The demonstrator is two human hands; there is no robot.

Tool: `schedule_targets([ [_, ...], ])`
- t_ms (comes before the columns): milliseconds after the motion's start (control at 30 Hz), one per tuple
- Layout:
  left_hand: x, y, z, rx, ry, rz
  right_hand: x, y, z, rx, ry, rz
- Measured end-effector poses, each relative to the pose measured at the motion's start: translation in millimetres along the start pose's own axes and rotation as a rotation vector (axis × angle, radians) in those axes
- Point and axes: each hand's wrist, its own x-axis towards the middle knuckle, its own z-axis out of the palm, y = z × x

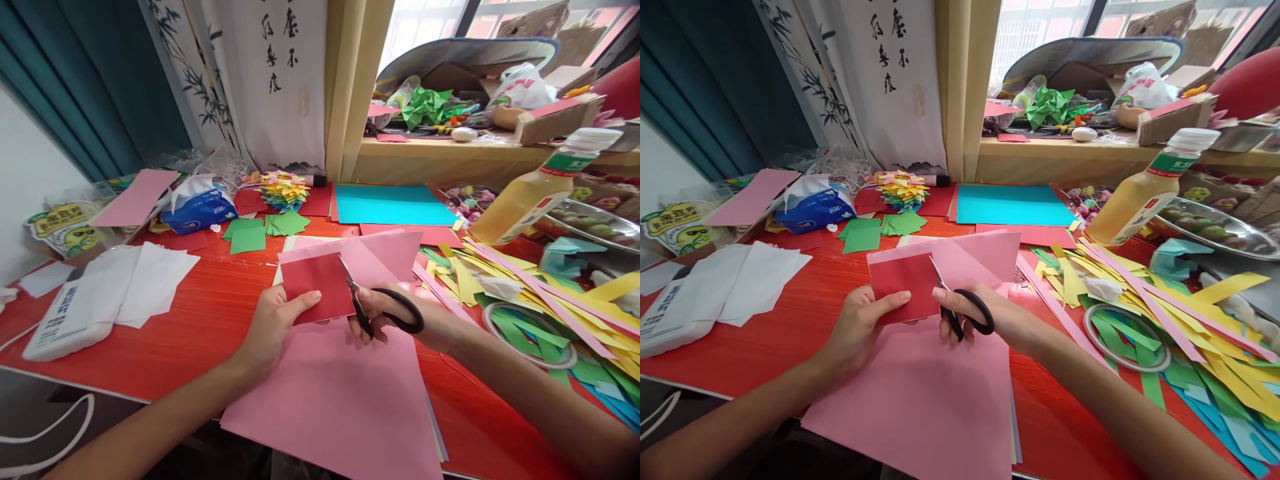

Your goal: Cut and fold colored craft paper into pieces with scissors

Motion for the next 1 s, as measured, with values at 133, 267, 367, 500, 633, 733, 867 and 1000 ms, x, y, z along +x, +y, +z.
schedule_targets([
  [133,-0.4,1.1,0.2,-0.028,-0.025,0.005,4.3,4.2,11.4,0.007,0.11,0.02],
  [267,-2.8,2.7,1.1,0.005,-0.043,0.011,4.4,3.2,18.7,0.011,0.175,0.016],
  [367,-4.4,3.9,2.7,0.04,-0.046,0.022,4.0,3.2,22.6,0.028,0.202,0.001],
  [500,-5.0,3.8,3.6,0.065,-0.018,0.028,4.1,5.9,25.2,0.026,0.227,-0.015],
  [633,-4.6,2.7,2.3,0.074,0.005,0.03,4.7,8.3,26.5,-0.003,0.257,-0.034],
  [733,-4.0,1.9,1.2,0.087,0.021,0.009,5.2,8.5,27.9,-0.027,0.281,-0.042],
  [867,-3.4,1.3,0.6,0.091,0.025,0.003,4.7,7.8,30.9,-0.041,0.312,-0.026],
  [1000,-3.5,0.7,-0.2,0.113,0.023,0.0,3.6,6.3,34.2,-0.016,0.342,-0.011],
])
